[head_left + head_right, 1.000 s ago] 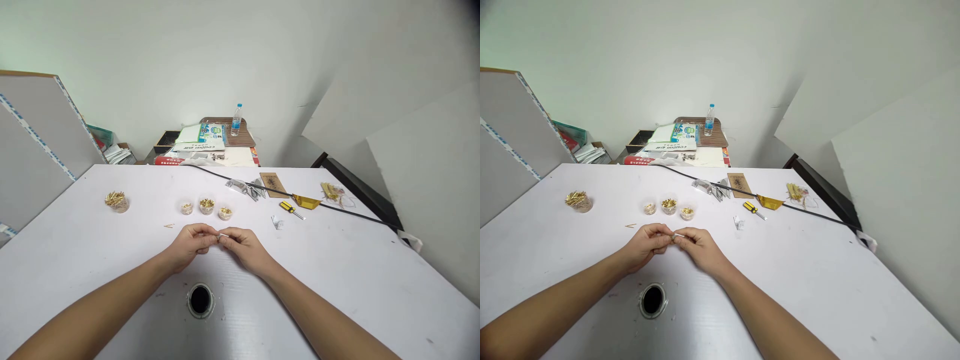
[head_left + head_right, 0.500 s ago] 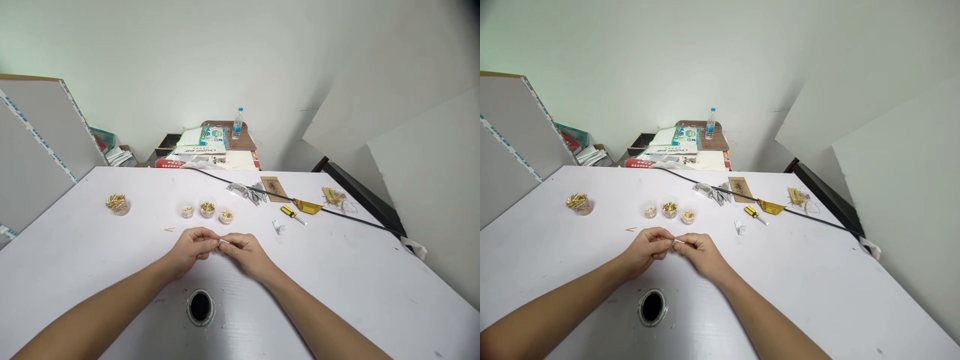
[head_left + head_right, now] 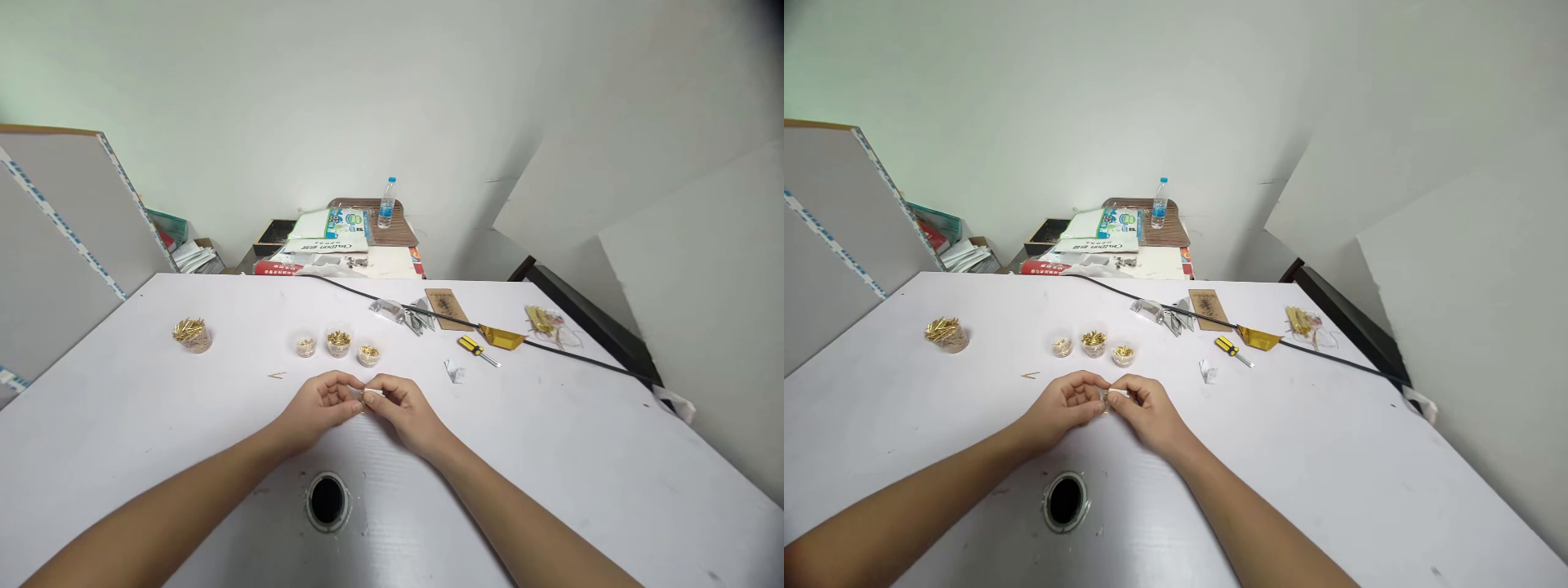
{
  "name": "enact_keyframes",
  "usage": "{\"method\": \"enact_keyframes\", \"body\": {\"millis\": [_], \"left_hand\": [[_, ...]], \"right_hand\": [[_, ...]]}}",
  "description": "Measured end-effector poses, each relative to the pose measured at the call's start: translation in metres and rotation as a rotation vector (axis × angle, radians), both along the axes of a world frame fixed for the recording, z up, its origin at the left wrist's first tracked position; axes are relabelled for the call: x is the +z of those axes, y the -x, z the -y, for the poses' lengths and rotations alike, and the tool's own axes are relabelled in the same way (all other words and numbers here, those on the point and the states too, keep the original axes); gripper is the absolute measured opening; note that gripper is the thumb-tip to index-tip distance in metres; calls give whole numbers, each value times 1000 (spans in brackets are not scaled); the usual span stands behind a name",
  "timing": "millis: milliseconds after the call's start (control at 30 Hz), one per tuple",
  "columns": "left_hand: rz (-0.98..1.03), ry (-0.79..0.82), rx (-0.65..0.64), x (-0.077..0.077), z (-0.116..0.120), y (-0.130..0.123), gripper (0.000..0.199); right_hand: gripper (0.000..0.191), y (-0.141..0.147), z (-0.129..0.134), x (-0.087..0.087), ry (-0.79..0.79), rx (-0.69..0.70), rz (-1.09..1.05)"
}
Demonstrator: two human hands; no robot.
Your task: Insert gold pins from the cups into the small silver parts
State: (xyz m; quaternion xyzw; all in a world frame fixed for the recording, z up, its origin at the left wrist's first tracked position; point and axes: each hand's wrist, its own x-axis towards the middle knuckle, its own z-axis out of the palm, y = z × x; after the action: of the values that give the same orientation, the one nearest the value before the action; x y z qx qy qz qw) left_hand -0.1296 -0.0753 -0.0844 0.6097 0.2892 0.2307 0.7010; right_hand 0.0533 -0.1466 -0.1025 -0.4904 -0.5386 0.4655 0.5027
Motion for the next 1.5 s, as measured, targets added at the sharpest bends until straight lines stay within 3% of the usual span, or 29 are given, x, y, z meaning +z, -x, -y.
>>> {"method": "enact_keyframes", "body": {"millis": [333,667,1100,1333,1500], "left_hand": [[-68,-58,92,2,2,0,33],[-73,-69,161,2,2,0,35],[-23,-118,73,2,2,2,32],[6,-141,96,-1,5,2,31],[25,-139,70,-2,6,1,29]], "right_hand": [[28,4,3,-2,-118,-52,259],[28,3,3,5,-191,47,312],[38,6,3,4,-238,31,454],[36,9,4,4,-225,51,404],[38,7,3,2,-232,-38,322]]}}
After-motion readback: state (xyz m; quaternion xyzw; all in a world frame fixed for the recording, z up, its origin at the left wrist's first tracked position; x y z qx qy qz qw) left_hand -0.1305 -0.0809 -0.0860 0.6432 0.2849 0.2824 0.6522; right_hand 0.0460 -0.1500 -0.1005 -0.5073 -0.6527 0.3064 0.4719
